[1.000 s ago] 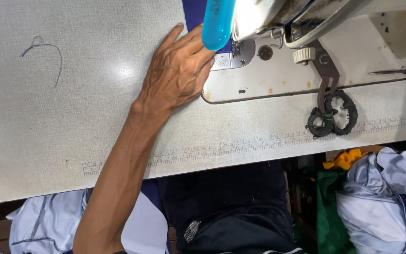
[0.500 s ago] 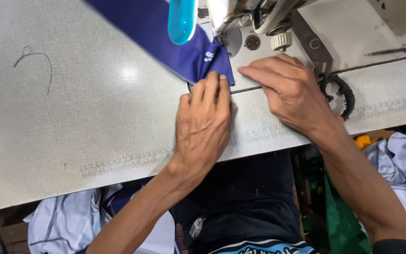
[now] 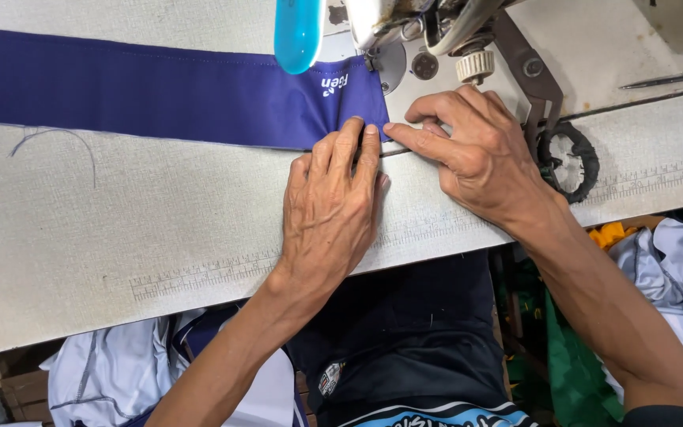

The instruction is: Cutting and sewing blue fabric strips using an industrial sewing machine and scissors.

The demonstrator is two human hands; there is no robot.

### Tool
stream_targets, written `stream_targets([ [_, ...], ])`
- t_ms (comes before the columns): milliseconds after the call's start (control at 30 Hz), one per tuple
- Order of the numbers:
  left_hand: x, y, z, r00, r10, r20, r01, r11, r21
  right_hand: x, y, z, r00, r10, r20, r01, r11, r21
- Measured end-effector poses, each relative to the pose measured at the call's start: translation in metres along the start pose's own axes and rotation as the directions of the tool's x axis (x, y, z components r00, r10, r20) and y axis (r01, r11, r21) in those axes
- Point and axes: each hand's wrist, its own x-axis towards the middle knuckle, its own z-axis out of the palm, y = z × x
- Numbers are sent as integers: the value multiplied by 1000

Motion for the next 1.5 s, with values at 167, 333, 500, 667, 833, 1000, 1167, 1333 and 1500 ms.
stream_targets([
  [167,2,-4,-1,1000,14,-15,-14,1000,-7,-1,0,-1,999,19,34,-20,999,33],
  [333,21,-20,-6,989,61,-132,-69,996,-60,-1,-1,0,998,31,55,-34,998,58],
  [500,40,-52,16,966,162,-204,-180,981,-76,3,-5,-3,997,34,66,-37,998,52],
  [667,31,-62,12,973,152,-173,-180,971,-160,-2,-1,2,998,8,57,-12,998,58],
  [833,31,-68,13,981,140,-131,-170,952,-256,-1,1,2,999,-21,38,20,1000,23],
  [1000,29,-71,19,983,133,-129,-163,951,-262,1,2,0,998,-26,66,24,999,24],
  [1167,31,-71,16,987,113,-116,-144,936,-320,4,2,-3,995,-32,90,30,999,23],
  [1333,33,-72,16,989,96,-109,-130,918,-376,6,4,-4,992,-51,113,48,998,32],
  [1500,36,-76,17,990,104,-97,-133,916,-379,7,6,-2,992,-41,122,40,999,16],
])
